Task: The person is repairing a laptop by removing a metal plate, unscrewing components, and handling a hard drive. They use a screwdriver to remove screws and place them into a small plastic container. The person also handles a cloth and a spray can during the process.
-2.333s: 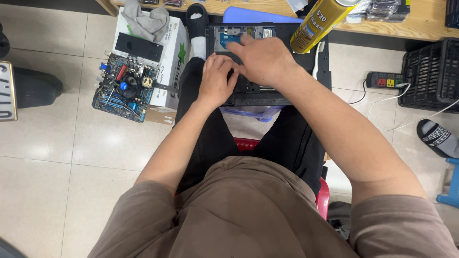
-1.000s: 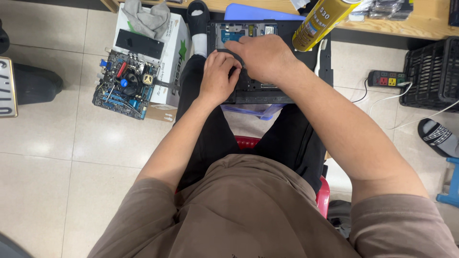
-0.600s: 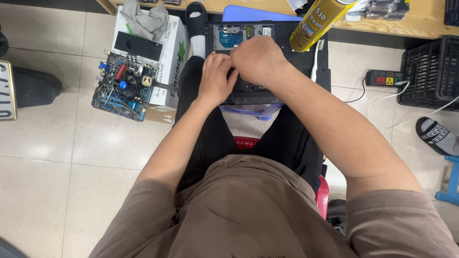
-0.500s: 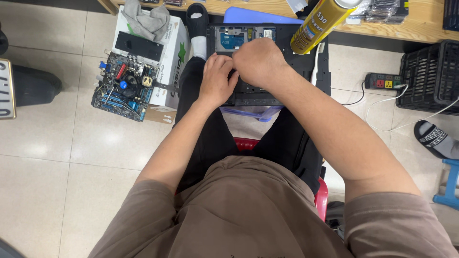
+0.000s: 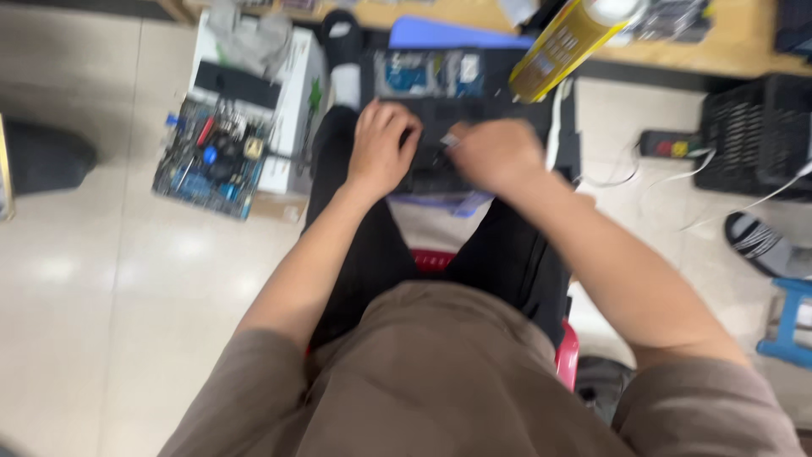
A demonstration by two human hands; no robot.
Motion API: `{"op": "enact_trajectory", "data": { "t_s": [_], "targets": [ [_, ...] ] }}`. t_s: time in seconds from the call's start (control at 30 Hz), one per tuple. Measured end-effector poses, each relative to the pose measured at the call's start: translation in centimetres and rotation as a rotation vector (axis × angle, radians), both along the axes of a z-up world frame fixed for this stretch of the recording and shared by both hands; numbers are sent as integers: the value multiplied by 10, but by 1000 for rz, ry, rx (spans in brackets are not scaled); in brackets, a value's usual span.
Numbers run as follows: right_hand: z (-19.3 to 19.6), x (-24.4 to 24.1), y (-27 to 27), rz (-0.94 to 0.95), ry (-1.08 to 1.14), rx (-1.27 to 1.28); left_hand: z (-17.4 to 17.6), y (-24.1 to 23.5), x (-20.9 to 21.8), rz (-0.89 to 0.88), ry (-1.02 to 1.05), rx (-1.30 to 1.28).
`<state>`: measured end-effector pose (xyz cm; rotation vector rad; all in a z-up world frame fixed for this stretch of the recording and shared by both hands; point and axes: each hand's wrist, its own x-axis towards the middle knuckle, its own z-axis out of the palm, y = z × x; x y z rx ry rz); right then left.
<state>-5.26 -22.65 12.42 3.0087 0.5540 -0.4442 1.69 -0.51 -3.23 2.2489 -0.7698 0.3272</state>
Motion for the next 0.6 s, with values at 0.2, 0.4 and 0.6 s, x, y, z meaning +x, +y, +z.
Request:
{"op": "enact_trajectory", "data": {
  "t_s": [0.2,0.4,0.6],
  "targets": [
    [14,-87,-25,-390,5,385,39,-8,-20,12,-8,161],
    [-102,-224,-37,-847,-126,779,73,-10,-96,-202,40,152],
    [-108,-247,-32,-943,-321,947,70,-20,-62,-68,90,147]
  ]
}}
